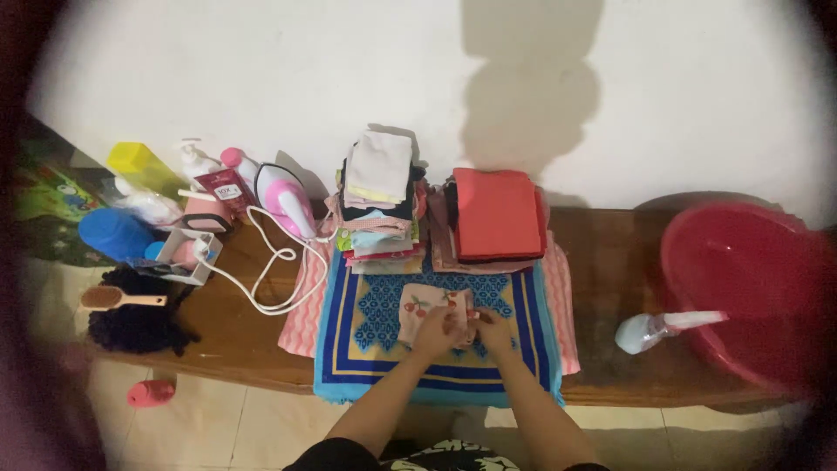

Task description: Fold various items of clothing and stack them on a table.

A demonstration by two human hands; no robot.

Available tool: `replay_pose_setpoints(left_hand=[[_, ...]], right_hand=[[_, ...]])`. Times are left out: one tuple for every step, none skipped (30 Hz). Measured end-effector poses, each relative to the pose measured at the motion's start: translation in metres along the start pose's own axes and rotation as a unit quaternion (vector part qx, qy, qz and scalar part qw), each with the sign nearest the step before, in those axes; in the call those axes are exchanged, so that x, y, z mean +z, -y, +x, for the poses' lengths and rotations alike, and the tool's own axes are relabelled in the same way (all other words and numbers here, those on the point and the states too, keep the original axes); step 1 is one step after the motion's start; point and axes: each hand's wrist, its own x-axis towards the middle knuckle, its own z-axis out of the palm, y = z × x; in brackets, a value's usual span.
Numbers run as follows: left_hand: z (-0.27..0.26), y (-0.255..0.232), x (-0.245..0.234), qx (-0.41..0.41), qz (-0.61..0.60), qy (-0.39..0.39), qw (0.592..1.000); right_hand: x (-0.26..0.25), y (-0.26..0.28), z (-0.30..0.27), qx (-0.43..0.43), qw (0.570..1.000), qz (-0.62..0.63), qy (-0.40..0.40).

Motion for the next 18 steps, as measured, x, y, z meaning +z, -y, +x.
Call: replay_pose_setpoints(left_hand=[[-0.001, -0.006, 0.005, -0.003, 0.001, -0.004, 1.000], [0.001, -0.013, 0.010, -0.033, 0.027, 0.040, 0.998], [0.003, -0.019, 0.014, -0.064, 0.053, 0.083, 0.993], [0.003, -0.021, 0.014, -0.066, 0.053, 0.079, 0.993], [0.003, -0.023, 0.014, -0.099, 0.020, 0.080, 0.992], [0.002, -0.024, 0.012, -0.132, -0.013, 0.078, 0.988], [0.001, -0.010, 0.020, -0.134, -0.011, 0.072, 0.988], [0.004, 0.004, 0.024, -0.134, -0.034, 0.069, 0.988], [0.007, 0.019, 0.027, -0.133, -0.056, 0.066, 0.987], [0.011, 0.025, 0.025, -0.134, -0.053, 0.057, 0.988], [0.014, 0.031, 0.023, -0.155, -0.092, 0.056, 0.982], [0.015, 0.038, 0.021, -0.176, -0.130, 0.055, 0.974], [0.016, 0.033, 0.013, -0.177, -0.128, 0.048, 0.975], [0.016, 0.028, 0.007, -0.227, -0.134, 0.064, 0.962], [0.016, 0.023, 0.000, -0.277, -0.141, 0.081, 0.947], [0.014, 0.029, -0.001, -0.279, -0.139, 0.075, 0.947], [0.012, 0.036, -0.003, -0.255, -0.206, 0.065, 0.943], [0.011, 0.042, -0.002, -0.226, -0.272, 0.054, 0.934]], right_hand=[[-0.001, 0.001, 0.000, 0.001, 1.000, -0.001, 0.004], [-0.001, 0.005, 0.003, 0.014, 1.000, -0.019, -0.007], [-0.001, 0.008, 0.006, 0.026, 0.999, -0.038, -0.019], [0.006, 0.028, -0.003, 0.026, 0.999, -0.039, -0.015], [0.013, 0.048, -0.013, 0.052, 0.998, -0.043, -0.005], [0.021, 0.067, -0.022, 0.077, 0.996, -0.047, 0.006], [0.021, 0.071, -0.025, 0.076, 0.996, -0.048, 0.013], [0.025, 0.078, -0.024, 0.082, 0.995, -0.041, 0.039], [0.029, 0.085, -0.024, 0.087, 0.993, -0.035, 0.065], [0.030, 0.081, -0.018, 0.084, 0.993, -0.036, 0.074], [0.032, 0.076, -0.013, 0.080, 0.992, -0.045, 0.091], [0.033, 0.070, -0.010, 0.077, 0.990, -0.053, 0.108], [0.035, 0.059, -0.001, 0.076, 0.989, -0.054, 0.116], [0.037, 0.048, 0.007, 0.081, 0.991, -0.063, 0.088], [0.039, 0.036, 0.015, 0.087, 0.992, -0.072, 0.061], [0.043, 0.039, 0.011, 0.088, 0.991, -0.073, 0.067], [0.046, 0.041, 0.008, -0.102, 0.985, -0.106, 0.086], [0.048, 0.044, 0.005, -0.290, 0.942, -0.133, 0.102]])
